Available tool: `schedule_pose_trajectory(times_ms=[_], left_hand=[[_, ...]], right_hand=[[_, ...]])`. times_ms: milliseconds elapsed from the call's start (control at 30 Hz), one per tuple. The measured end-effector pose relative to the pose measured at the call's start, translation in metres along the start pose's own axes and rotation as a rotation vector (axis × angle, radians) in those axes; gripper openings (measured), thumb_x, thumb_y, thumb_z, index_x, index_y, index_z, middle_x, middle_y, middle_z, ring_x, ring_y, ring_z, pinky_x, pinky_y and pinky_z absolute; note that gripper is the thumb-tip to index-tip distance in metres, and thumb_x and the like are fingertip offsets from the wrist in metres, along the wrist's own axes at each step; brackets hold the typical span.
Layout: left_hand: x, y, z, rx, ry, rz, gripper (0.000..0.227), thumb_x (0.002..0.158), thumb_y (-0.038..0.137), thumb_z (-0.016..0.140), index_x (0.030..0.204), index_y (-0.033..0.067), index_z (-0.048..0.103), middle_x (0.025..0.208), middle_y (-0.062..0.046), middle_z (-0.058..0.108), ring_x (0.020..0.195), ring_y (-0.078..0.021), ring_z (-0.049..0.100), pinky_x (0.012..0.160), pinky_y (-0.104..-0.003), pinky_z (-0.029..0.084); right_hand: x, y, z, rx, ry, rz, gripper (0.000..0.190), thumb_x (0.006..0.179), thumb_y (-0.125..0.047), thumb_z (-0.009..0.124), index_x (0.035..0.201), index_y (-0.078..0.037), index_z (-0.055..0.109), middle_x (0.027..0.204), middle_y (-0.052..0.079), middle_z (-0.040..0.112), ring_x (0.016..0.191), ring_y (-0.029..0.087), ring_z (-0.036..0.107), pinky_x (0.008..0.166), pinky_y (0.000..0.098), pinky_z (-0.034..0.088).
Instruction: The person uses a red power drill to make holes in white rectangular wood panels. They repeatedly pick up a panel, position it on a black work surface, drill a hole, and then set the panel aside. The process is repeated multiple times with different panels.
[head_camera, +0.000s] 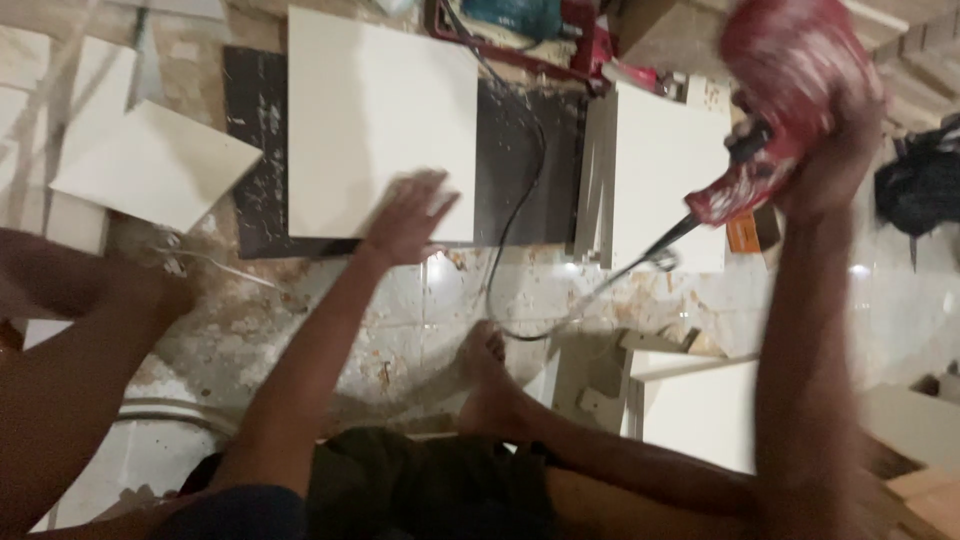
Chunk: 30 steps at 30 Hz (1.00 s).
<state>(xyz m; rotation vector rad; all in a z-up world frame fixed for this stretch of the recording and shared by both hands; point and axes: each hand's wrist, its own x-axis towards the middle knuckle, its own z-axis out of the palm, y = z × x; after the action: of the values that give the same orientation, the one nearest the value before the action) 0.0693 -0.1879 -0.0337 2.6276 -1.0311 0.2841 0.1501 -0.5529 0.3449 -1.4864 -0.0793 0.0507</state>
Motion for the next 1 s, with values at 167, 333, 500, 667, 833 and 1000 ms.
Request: schedule_pose_trajectory(times_ms=[167, 333, 500, 667, 833, 1000], left_hand=[[-0.048, -0.041, 0.001, 0.129, 0.061, -0.039, 0.106, 0.071, 0.056, 0.089, 0.158, 0.0098, 0.050, 0.168, -0.025, 0.034, 0.150, -0.0437, 0.040, 0.118, -0.057, 0.044], [-0.051, -0.026, -0.015, 0.200, 0.236, -0.038, 0.072, 0.077, 0.026, 0.082, 0.146, 0.0153, 0.063, 0.156, -0.014, 0.052, 0.141, -0.0352, 0.049, 0.107, -0.052, 0.048], [-0.049, -0.034, -0.009, 0.084, 0.139, -0.099, 0.097, 0.075, 0.066, 0.086, 0.154, 0.0178, 0.058, 0.162, -0.014, 0.048, 0.145, -0.0380, 0.046, 0.110, -0.057, 0.044], [-0.048, -0.029, -0.019, 0.084, 0.124, -0.095, 0.101, 0.069, 0.059, 0.093, 0.153, 0.0174, 0.057, 0.162, -0.013, 0.048, 0.145, -0.0373, 0.046, 0.110, -0.055, 0.045], [-0.050, -0.033, -0.005, 0.089, 0.121, -0.058, 0.104, 0.068, 0.050, 0.097, 0.157, 0.0152, 0.057, 0.163, -0.017, 0.048, 0.144, -0.0386, 0.045, 0.108, -0.056, 0.047], [-0.051, -0.031, -0.013, 0.113, 0.126, -0.056, 0.104, 0.070, 0.060, 0.096, 0.156, 0.0166, 0.058, 0.162, -0.015, 0.048, 0.144, -0.0378, 0.045, 0.110, -0.055, 0.045]], right_hand=[[-0.008, -0.015, 0.077, -0.838, -0.180, 0.117, 0.035, 0.122, -0.038, 0.059, 0.137, -0.007, 0.051, 0.092, 0.016, 0.065, 0.055, 0.022, 0.060, 0.035, 0.0317, 0.046], [-0.041, 0.050, 0.122, -1.317, -0.776, -0.109, 0.051, 0.093, -0.040, 0.081, 0.127, -0.002, 0.071, 0.089, 0.011, 0.081, 0.058, 0.023, 0.076, 0.056, 0.0380, 0.065], [-0.062, 0.055, 0.164, -1.376, -0.755, -0.064, 0.061, 0.093, -0.052, 0.076, 0.129, -0.003, 0.069, 0.081, 0.013, 0.079, 0.054, 0.029, 0.075, 0.049, 0.0430, 0.062], [-0.067, 0.064, 0.159, -1.597, -0.682, -0.025, 0.061, 0.085, -0.057, 0.076, 0.131, -0.019, 0.070, 0.084, 0.017, 0.078, 0.072, 0.055, 0.071, 0.063, 0.0649, 0.057], [-0.067, 0.064, 0.157, -1.586, -0.698, -0.070, 0.069, 0.093, -0.069, 0.076, 0.128, -0.010, 0.073, 0.077, 0.014, 0.078, 0.064, 0.044, 0.075, 0.063, 0.0567, 0.061], [-0.066, 0.074, 0.147, -1.574, -0.713, -0.113, 0.064, 0.095, -0.061, 0.078, 0.131, -0.008, 0.072, 0.079, 0.016, 0.078, 0.065, 0.045, 0.074, 0.063, 0.0553, 0.060]])
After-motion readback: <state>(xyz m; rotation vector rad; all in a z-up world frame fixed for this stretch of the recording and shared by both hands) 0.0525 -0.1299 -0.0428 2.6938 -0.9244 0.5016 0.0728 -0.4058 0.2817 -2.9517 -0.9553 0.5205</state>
